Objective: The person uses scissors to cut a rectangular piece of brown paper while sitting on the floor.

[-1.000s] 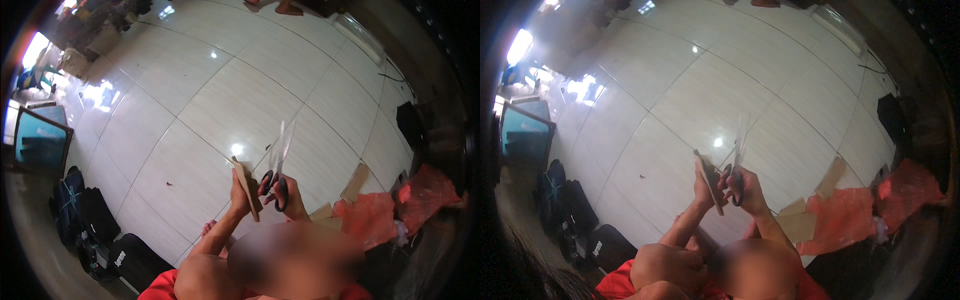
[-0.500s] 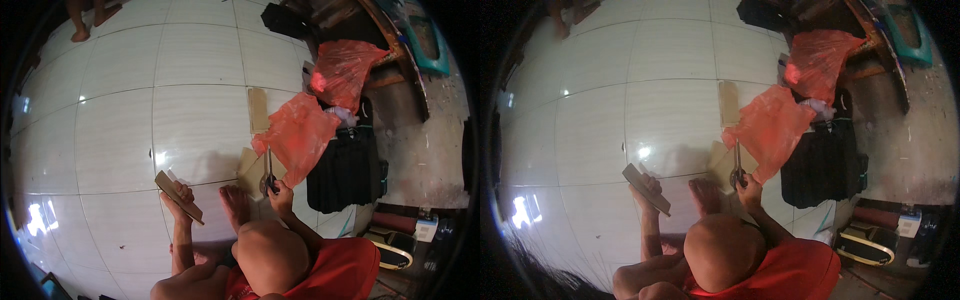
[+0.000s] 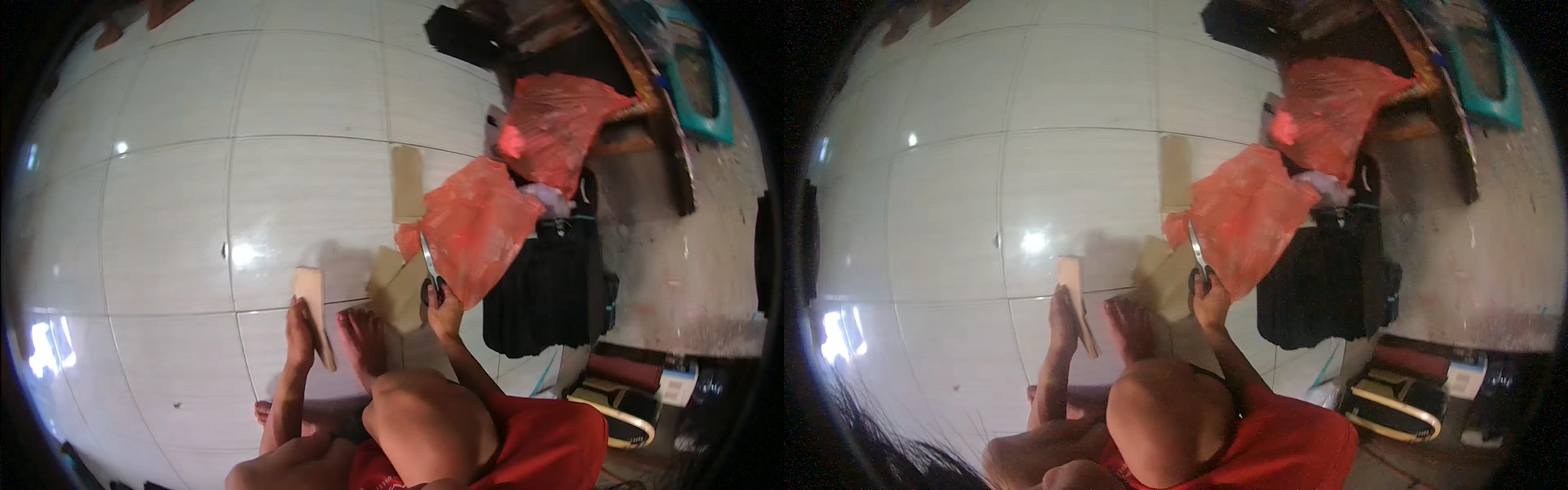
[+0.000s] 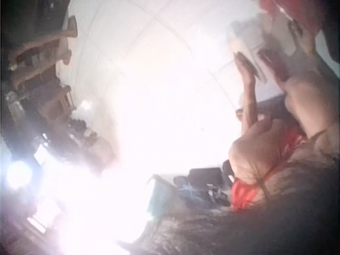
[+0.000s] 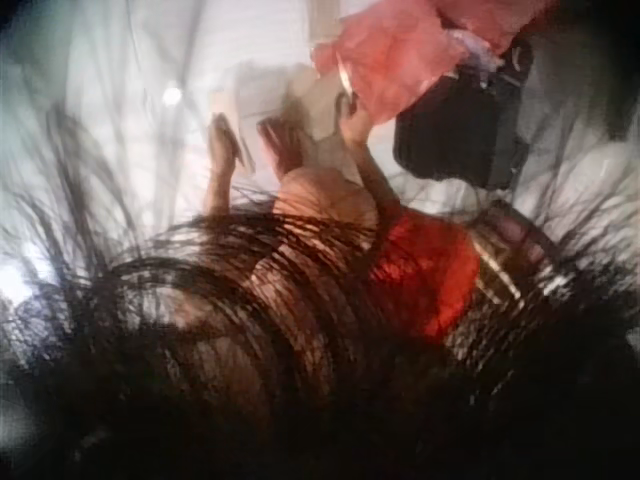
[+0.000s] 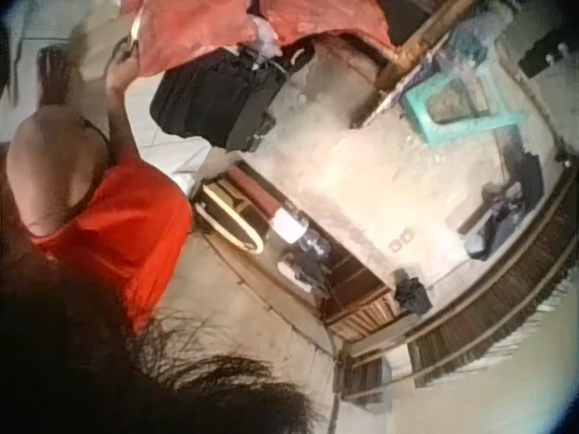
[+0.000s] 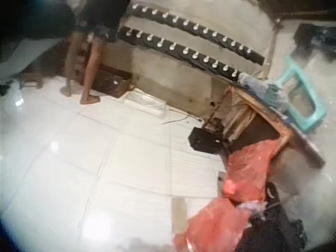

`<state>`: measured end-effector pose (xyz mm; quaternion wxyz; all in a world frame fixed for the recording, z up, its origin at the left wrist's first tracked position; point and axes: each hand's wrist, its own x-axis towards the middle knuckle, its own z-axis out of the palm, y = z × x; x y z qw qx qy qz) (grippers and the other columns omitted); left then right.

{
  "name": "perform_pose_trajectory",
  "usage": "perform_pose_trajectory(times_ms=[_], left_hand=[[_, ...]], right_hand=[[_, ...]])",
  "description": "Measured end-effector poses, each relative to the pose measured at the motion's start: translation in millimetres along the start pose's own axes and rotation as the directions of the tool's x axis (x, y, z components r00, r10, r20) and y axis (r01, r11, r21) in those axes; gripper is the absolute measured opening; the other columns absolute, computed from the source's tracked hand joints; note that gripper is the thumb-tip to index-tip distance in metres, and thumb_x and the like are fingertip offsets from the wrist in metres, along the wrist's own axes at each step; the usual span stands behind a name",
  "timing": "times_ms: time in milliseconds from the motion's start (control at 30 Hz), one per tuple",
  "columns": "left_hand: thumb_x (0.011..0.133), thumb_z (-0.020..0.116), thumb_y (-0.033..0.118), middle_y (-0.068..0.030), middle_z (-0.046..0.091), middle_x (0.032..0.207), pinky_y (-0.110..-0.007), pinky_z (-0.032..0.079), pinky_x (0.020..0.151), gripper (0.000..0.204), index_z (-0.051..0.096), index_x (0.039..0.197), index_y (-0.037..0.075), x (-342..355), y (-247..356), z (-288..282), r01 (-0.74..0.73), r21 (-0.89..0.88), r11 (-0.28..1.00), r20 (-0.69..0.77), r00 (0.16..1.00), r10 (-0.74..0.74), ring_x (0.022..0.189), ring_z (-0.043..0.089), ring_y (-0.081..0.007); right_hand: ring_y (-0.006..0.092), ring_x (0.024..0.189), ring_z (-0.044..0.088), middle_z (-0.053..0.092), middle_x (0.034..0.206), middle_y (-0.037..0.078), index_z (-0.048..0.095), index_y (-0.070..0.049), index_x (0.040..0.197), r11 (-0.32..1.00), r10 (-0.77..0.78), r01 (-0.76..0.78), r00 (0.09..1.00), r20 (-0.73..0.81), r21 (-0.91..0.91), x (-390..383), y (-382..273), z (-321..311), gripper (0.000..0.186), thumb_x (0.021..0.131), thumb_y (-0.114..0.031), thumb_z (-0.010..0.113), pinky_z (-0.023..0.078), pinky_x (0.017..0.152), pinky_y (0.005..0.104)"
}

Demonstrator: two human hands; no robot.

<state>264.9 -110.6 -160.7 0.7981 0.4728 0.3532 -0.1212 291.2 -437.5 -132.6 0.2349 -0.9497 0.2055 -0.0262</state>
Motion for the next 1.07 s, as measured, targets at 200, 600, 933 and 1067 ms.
perform_pose_trajectory(times_ms=[200, 600, 933, 1067], left_hand=[[0.109, 0.037, 0.032, -0.0324, 0.029, 0.156, -0.040, 0.027, 0.119, 0.058, 0.030, 0.149, -0.009, 25.0, -63.2, -7.0, -0.662, 0.624, 0.415, 0.418, 0.731, 0.539, 0.145, 0.033, -0.0368], [0.104, 0.043, 0.013, -0.0365, 0.055, 0.108, -0.059, 0.045, 0.065, 0.029, 0.043, 0.126, -0.007, -30.6, 6.9, 36.0, -0.771, 0.599, 0.216, 0.485, 0.565, 0.667, 0.076, 0.056, -0.0528], [0.102, 0.044, 0.012, -0.0297, 0.060, 0.083, -0.058, 0.045, 0.067, 0.024, 0.044, 0.119, -0.006, -15.3, 31.0, 61.0, -0.688, 0.399, 0.606, 0.329, 0.725, 0.605, 0.076, 0.058, -0.0517], [0.104, 0.043, 0.017, -0.0296, 0.062, 0.082, -0.057, 0.045, 0.072, 0.022, 0.048, 0.112, -0.003, -39.6, 45.8, -5.8, -0.580, 0.430, 0.692, 0.293, 0.815, 0.501, 0.081, 0.059, -0.0507]], right_hand=[[0.0411, 0.108, 0.061, 0.063, 0.120, 0.025, 0.058, 0.005, 0.124, 0.914, -0.371, 0.389, 0.917, 0.149, -0.115, -0.7, -100.9, -28.8, 0.046, 0.095, -0.030, 0.066, 0.049, 0.092, 0.0477], [0.0229, 0.091, 0.063, 0.067, 0.100, 0.017, 0.055, 0.003, 0.122, 0.868, -0.408, 0.132, 0.739, 0.535, 0.480, -35.1, -151.3, 19.1, 0.041, 0.104, -0.034, 0.053, 0.050, 0.080, 0.0351], [0.0267, 0.092, 0.067, 0.069, 0.103, 0.020, 0.054, 0.000, 0.122, 0.832, -0.497, 0.184, 0.665, 0.558, 0.523, -3.1, -163.6, 5.2, 0.042, 0.101, -0.036, 0.061, 0.053, 0.076, 0.0385], [0.0188, 0.106, 0.061, 0.066, 0.116, 0.013, 0.053, 0.000, 0.132, 0.824, -0.452, -0.103, 0.473, 0.756, 0.557, -62.1, -141.3, -5.5, 0.043, 0.100, -0.027, 0.062, 0.047, 0.095, 0.0310]])
